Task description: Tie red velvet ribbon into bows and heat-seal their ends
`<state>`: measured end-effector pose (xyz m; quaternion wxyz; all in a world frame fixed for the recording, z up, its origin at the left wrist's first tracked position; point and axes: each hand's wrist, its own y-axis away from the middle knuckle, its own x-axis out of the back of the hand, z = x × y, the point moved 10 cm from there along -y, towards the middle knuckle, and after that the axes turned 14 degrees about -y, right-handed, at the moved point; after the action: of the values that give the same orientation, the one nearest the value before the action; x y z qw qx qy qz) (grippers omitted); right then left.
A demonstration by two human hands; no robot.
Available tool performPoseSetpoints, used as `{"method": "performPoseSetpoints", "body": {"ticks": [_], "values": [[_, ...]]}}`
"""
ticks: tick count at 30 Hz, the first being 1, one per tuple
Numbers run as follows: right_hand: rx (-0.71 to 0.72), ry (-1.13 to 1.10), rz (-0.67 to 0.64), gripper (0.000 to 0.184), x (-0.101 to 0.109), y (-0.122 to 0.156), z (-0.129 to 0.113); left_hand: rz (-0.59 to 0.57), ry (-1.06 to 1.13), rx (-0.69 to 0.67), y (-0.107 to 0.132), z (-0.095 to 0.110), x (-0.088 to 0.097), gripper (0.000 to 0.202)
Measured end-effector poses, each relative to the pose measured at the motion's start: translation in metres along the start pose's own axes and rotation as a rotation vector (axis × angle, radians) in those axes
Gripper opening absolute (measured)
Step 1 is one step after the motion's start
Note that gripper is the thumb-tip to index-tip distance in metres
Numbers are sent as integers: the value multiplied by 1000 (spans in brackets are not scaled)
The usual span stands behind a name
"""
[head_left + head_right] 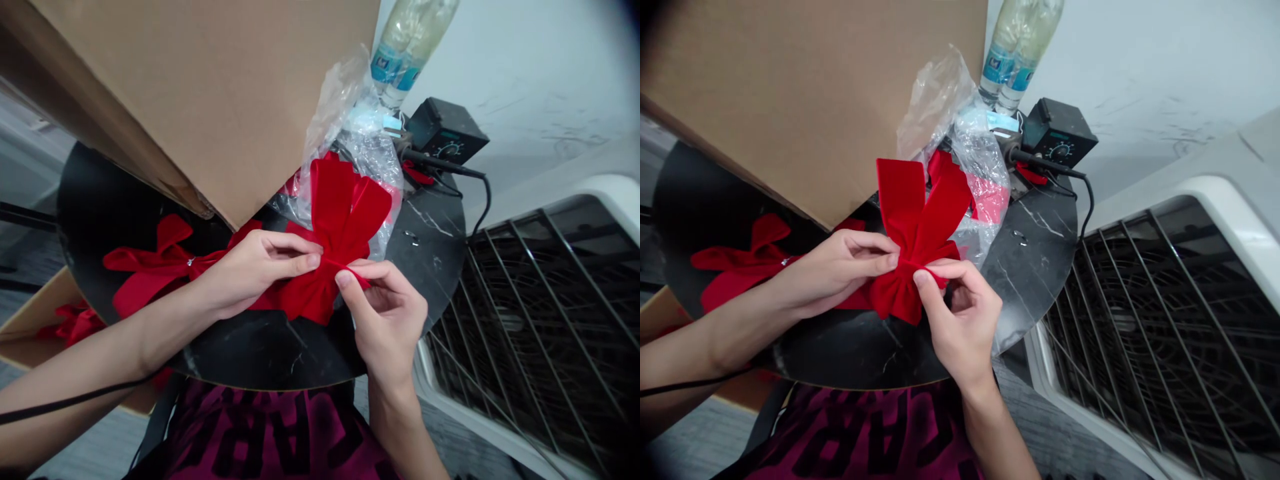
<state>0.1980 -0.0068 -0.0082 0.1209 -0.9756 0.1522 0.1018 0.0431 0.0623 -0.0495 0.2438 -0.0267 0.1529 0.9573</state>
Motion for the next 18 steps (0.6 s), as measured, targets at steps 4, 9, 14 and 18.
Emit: {"method": "performPoseSetpoints", "body": {"ticks": [4, 9, 14, 18], "values": [[15, 78, -3, 9, 2, -1, 1, 38, -154, -79, 6, 10, 4, 20], [33, 111, -88, 7, -6, -2, -3, 127, -244, -122, 11, 21, 10, 32], [123, 304, -62, 5, -6, 7, -21, 77, -209, -175, 13, 25, 6, 30], [239, 312, -45, 10, -6, 16, -35, 23, -212, -139, 14, 21, -2, 27]]}}
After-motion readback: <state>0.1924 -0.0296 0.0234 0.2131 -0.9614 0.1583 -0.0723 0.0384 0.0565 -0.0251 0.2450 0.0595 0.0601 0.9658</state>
